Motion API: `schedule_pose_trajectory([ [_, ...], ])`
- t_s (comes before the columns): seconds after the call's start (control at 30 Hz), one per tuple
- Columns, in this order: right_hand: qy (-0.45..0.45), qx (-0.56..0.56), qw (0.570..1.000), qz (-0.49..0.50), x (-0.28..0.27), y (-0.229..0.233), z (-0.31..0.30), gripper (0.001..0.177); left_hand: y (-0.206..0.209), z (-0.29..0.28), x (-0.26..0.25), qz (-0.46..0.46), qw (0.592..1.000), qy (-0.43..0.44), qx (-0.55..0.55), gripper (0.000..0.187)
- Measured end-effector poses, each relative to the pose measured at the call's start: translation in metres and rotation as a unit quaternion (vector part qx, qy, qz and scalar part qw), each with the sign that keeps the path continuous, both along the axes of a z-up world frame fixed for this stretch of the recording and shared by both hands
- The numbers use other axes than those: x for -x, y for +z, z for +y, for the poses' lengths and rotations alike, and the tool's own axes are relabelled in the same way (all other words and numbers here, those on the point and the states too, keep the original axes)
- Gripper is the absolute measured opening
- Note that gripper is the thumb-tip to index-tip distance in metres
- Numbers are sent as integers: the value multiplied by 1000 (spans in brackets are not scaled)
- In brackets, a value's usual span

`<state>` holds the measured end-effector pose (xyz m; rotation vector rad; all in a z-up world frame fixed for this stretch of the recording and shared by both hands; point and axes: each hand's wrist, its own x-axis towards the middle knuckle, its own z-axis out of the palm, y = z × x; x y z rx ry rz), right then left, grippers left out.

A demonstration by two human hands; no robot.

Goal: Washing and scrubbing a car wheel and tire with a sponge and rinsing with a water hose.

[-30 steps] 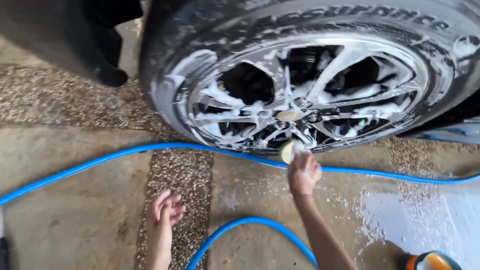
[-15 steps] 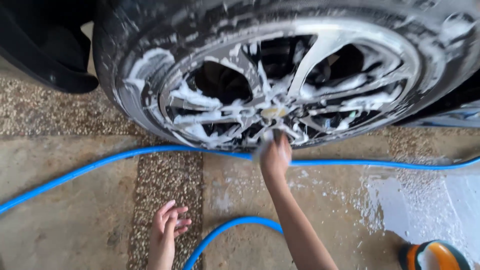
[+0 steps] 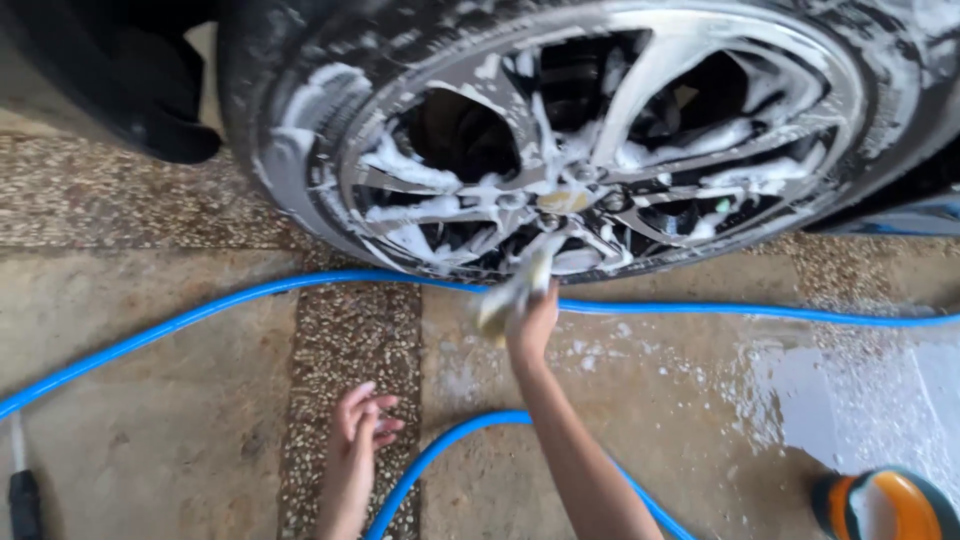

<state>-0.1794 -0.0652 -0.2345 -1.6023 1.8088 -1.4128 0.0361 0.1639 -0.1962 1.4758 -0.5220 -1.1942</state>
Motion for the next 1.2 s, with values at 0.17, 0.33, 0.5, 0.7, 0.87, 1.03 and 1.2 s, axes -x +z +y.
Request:
schedule_pose_trajectory([
  [0.17, 199, 16, 979, -52, -74, 108, 35, 27, -4, -4, 5, -10, 1000, -10, 1, 46],
  [0.33, 67, 114, 980, 148, -138, 62, 12, 16, -15, 8, 2, 41, 999, 29, -13, 47],
  [0.5, 121, -48, 983, 131, -116, 75, 19, 21, -29, 14, -10, 71, 996, 52, -5, 48],
  [0.7, 6, 18, 992, 128, -153, 70, 6, 27, -36, 47, -14, 101, 991, 78, -32, 51],
  [0.87, 134, -43, 963, 228, -97, 98, 32, 22, -27, 36, -10, 103, 991, 83, -16, 51],
  [1.03, 135, -33, 976, 165, -143, 202, 31, 21, -21, 43, -13, 99, 992, 81, 17, 51],
  [1.2, 106, 49, 988, 104, -185, 148, 35, 42, -5, 52, -7, 102, 990, 92, -18, 52],
])
